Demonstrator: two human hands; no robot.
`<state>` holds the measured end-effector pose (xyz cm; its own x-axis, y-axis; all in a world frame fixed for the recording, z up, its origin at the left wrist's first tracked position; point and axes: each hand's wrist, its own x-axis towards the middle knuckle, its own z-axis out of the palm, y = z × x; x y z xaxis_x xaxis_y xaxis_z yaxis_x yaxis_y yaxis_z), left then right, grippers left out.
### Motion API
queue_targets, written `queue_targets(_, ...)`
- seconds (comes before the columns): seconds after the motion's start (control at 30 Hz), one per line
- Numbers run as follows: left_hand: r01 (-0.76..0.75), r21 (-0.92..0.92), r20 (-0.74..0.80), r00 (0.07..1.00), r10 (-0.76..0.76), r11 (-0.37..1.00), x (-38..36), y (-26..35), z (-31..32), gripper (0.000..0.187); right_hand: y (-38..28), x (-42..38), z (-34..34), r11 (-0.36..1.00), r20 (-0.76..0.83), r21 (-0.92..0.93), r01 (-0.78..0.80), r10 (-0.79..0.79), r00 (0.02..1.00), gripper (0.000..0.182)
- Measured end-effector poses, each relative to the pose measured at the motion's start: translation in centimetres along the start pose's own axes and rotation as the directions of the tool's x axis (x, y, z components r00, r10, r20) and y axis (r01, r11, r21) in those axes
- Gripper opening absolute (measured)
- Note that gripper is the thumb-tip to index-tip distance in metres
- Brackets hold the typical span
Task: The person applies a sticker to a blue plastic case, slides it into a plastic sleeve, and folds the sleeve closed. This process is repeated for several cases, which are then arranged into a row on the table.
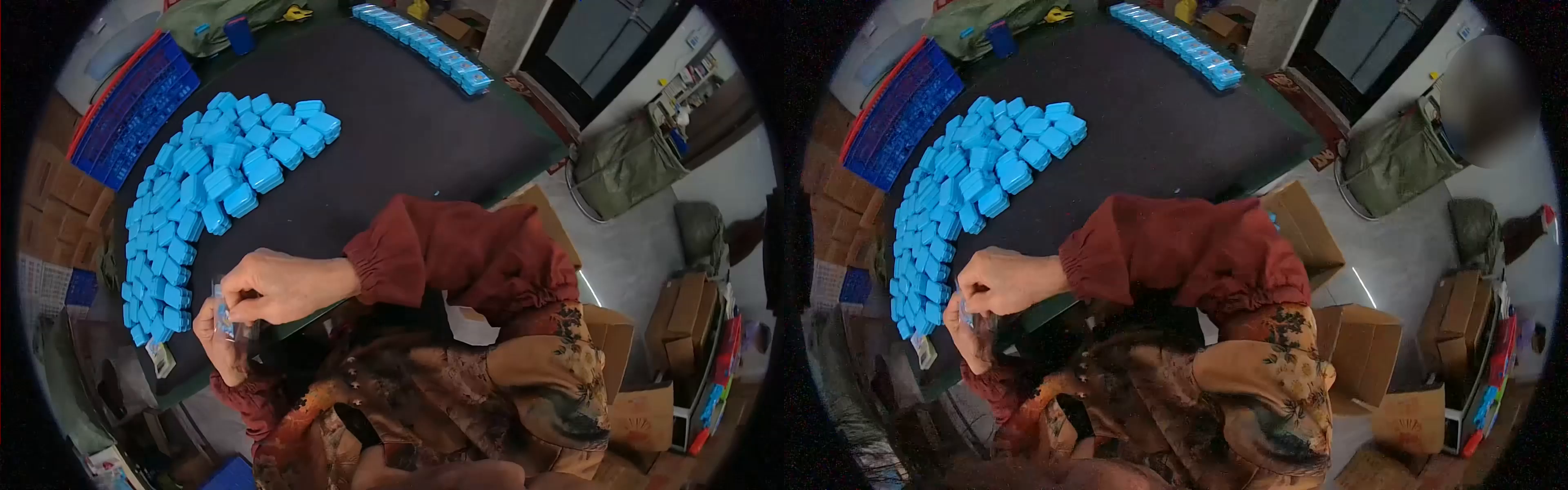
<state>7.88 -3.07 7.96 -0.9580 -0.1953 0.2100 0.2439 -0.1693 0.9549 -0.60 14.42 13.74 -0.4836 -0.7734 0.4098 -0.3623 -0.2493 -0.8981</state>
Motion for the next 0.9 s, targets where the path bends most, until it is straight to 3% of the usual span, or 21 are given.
queue_targets(0.07, 0.020, 0.078, 0.040, 0.999, -0.023, 0.997, 0.3, 0.7, 0.2, 0.014, -0.5, 0.5, -1.0, 0.982, 0.170, 0.163, -0.098, 0.070, 0.983, 0.014)
queue_targets(0.1, -0.047, 0.098, 0.099, 0.994, 0.038, 0.994, 0.7, 1.1, 1.1, 0.018, -1.2, 0.8, -1.3, 0.954, 0.234, 0.259, -0.150, 0.088, 0.968, 0.015)
queue_targets(0.17, 0.089, 0.201, 0.033, 0.995, -0.098, 0.976, 1.0, 0.2, -0.4, 0.026, -2.1, 1.4, -2.3, 0.933, 0.266, 0.264, -0.242, 0.171, 0.949, 0.016)
queue_targets(0.23, 0.069, -0.007, 0.258, 0.964, -0.065, 0.998, 1.9, 1.2, -1.2, 0.028, -2.3, 1.8, -4.0, 0.900, 0.215, 0.299, -0.316, 0.259, 0.942, 0.016)
queue_targets(0.3, -0.036, -0.084, 0.265, 0.963, 0.057, 0.996, 3.7, 2.5, -0.4, 0.024, -1.0, 1.7, -6.3, 0.888, 0.082, 0.379, -0.261, 0.248, 0.965, 0.017)
queue_targets(0.33, 0.020, 0.168, 0.155, 0.987, -0.046, 0.986, 4.8, 2.1, -1.4, 0.022, -0.3, 1.5, -7.6, 0.867, -0.019, 0.441, -0.234, 0.270, 0.963, 0.018)
queue_targets(0.37, -0.008, 0.329, 0.111, 0.993, -0.030, 0.944, 5.9, 2.2, -0.8, 0.023, 0.4, 1.2, -8.8, 0.843, -0.124, 0.499, -0.202, 0.300, 0.946, 0.018)
queue_targets(0.4, -0.027, 0.481, 0.076, 0.997, -0.011, 0.876, 7.2, 2.1, 0.4, 0.025, 1.3, 0.9, -10.1, 0.837, -0.108, 0.506, -0.208, 0.300, 0.948, 0.018)
queue_targets(0.47, -0.310, 0.741, 0.227, 0.950, 0.213, 0.596, 10.6, 0.0, 1.0, 0.027, 2.9, 0.0, -12.3, 0.802, -0.235, 0.564, -0.197, 0.384, 0.893, 0.018)
queue_targets(0.53, -0.448, 0.893, 0.405, 0.837, 0.367, 0.037, 13.7, -2.2, 1.5, 0.030, 3.6, -1.0, -13.4, 0.780, -0.250, 0.582, -0.232, 0.442, 0.861, 0.018)
queue_targets(0.67, -0.317, 0.945, 0.328, 0.904, 0.273, -0.085, 16.1, -5.3, 3.0, 0.035, 3.6, -3.4, -14.0, 0.740, -0.275, 0.619, -0.262, 0.517, 0.810, 0.015)
queue_targets(0.73, -0.232, 0.944, 0.278, 0.943, 0.185, -0.234, 15.8, -6.4, 4.0, 0.036, 3.3, -4.8, -13.8, 0.723, -0.273, 0.635, -0.271, 0.539, 0.797, 0.014)
queue_targets(0.83, -0.242, 0.921, 0.330, 0.901, 0.281, -0.307, 15.7, -8.2, 3.2, 0.034, 3.0, -6.5, -12.9, 0.682, -0.246, 0.663, -0.309, 0.588, 0.770, 0.011)
queue_targets(0.9, -0.239, 0.939, 0.307, 0.907, 0.287, -0.250, 16.0, -8.9, 2.7, 0.031, 2.8, -7.5, -12.4, 0.664, -0.233, 0.669, -0.334, 0.614, 0.754, 0.011)
